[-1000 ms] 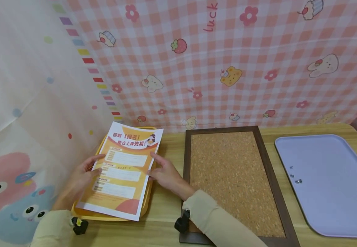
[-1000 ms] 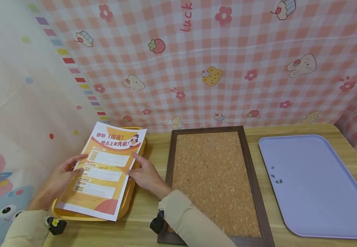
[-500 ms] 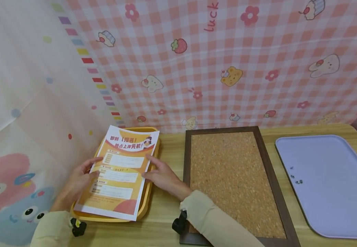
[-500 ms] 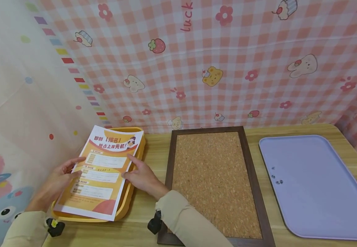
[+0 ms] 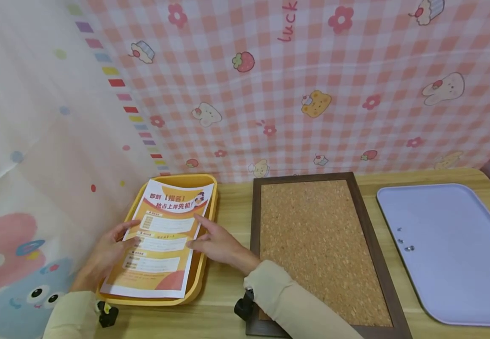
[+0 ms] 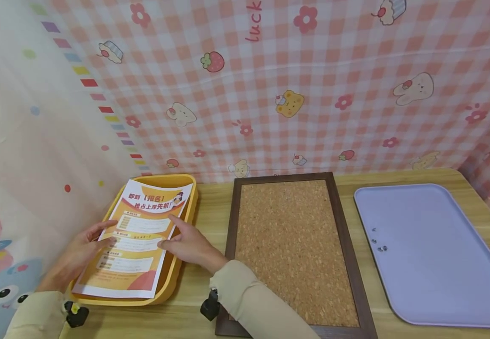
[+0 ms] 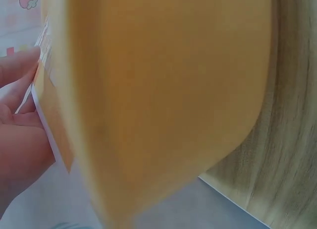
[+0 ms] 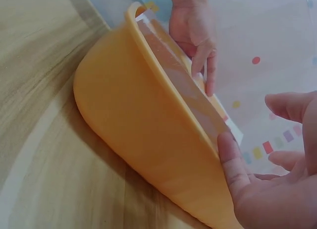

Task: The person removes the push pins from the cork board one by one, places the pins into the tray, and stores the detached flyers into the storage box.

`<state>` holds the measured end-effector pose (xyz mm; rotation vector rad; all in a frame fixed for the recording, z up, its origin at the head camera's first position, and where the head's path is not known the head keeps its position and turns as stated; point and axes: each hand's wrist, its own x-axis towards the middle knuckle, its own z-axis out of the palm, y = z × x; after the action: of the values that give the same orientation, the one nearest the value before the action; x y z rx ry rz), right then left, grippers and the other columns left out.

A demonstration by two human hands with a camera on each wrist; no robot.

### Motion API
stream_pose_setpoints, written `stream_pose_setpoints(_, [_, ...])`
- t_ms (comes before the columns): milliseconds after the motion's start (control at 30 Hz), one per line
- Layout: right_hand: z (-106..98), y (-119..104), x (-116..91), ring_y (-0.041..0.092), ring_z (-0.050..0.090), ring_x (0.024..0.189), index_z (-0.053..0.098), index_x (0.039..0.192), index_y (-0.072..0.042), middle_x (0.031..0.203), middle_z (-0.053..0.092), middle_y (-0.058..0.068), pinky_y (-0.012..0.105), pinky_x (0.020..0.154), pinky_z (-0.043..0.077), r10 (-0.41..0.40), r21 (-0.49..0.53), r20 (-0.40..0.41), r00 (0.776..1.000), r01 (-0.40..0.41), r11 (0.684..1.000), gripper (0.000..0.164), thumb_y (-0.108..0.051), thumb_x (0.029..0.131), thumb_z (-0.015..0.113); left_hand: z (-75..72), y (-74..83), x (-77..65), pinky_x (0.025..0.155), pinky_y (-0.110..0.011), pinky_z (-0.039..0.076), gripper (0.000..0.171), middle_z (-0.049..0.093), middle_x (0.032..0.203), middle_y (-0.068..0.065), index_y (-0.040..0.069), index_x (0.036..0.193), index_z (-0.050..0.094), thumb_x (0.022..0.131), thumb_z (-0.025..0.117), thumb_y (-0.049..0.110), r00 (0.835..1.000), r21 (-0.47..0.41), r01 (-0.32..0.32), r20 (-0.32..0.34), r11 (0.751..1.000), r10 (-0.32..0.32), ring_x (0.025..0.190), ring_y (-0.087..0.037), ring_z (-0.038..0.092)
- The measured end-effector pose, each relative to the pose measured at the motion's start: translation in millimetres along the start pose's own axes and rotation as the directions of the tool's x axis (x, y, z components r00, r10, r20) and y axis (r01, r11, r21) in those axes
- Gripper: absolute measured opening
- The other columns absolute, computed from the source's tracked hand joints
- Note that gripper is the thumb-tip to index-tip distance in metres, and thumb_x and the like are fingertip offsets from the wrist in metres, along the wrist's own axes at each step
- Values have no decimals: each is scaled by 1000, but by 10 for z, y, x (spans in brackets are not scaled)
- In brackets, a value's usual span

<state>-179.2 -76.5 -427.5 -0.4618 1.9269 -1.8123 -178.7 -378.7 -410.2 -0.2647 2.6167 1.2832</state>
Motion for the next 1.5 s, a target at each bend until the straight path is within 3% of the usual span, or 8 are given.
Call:
stream_pose_setpoints(200, [-8, -40, -14, 11, 66, 84, 25, 159, -27, 87, 70, 3, 27, 71, 49, 22, -57, 22, 1000, -21, 998, 79, -28, 93, 69, 27, -17, 13, 80, -22, 49, 64, 38, 151, -23, 9, 155, 32, 100, 60, 26, 1000, 23, -9, 12, 1000, 8, 113, -28, 52])
stream_pose_setpoints(400, [10, -24, -1, 11, 65, 82, 24, 159, -28, 86, 69, 3, 27, 65, 48, 19, -67, 27, 999, -17, 998, 81, -31, 92, 71, 68, -20, 27, 85, -28, 45, 63, 39, 148, -24, 9, 156, 31, 102, 57, 29, 999, 60, 31, 26, 998, -33, 114, -33, 52])
stream_pose_setpoints(533, [15, -14, 0, 11, 63, 81, 24, 159, -28, 88, 67, 3, 27, 64, 48, 11, -96, 28, 1000, -8, 995, 82, -32, 92, 71, 98, -25, 30, 85, -23, 47, 59, 40, 146, -25, 4, 155, 31, 103, 53, 24, 999, 59, 7, 34, 998, -9, 113, -33, 53])
stream_pose_setpoints(767, [29, -32, -13, 12, 59, 76, 27, 158, -26, 88, 64, 2, 27, 61, 46, 18, -125, 20, 1000, -16, 992, 80, -31, 92, 71, 137, -48, 37, 87, -26, 47, 60, 42, 145, -25, 6, 155, 31, 104, 52, 28, 999, 67, 27, 17, 997, -29, 115, -34, 53])
stream_pose_setpoints(1067, [32, -48, -27, 11, 58, 75, 28, 158, -28, 86, 63, 1, 26, 60, 45, 34, -143, 9, 999, -33, 989, 78, -31, 92, 70, 126, -52, 22, 83, -21, 47, 61, 41, 146, -28, 3, 155, 28, 104, 51, 27, 1000, 61, -7, 19, 998, 6, 120, -38, 51])
stream_pose_setpoints(1233, [39, -60, -37, 10, 56, 71, 27, 158, -27, 82, 63, 1, 25, 58, 44, 24, -144, 7, 1000, -23, 989, 79, -29, 92, 70, 132, -47, 6, 93, -34, 51, 60, 40, 147, -28, 3, 156, 26, 105, 49, 27, 1000, 53, 7, 21, 999, -8, 122, -40, 51])
stream_pose_setpoints(1367, [58, -74, -37, 10, 56, 67, 25, 159, -26, 80, 64, 3, 24, 55, 44, 16, -150, 8, 1000, -15, 989, 80, -26, 93, 70, 132, -45, -16, 102, -48, 48, 62, 38, 148, -29, 3, 156, 24, 106, 47, 29, 999, 46, 23, 28, 999, -25, 124, -42, 50])
stream_pose_setpoints(1500, [70, -87, -46, 10, 55, 63, 23, 159, -27, 77, 63, 1, 24, 53, 43, 19, -173, 5, 1000, -18, 985, 81, -26, 93, 70, 110, -43, -48, 101, -49, 47, 63, 36, 148, -30, 2, 156, 22, 106, 46, 31, 999, 44, 12, 46, 999, -14, 126, -43, 46])
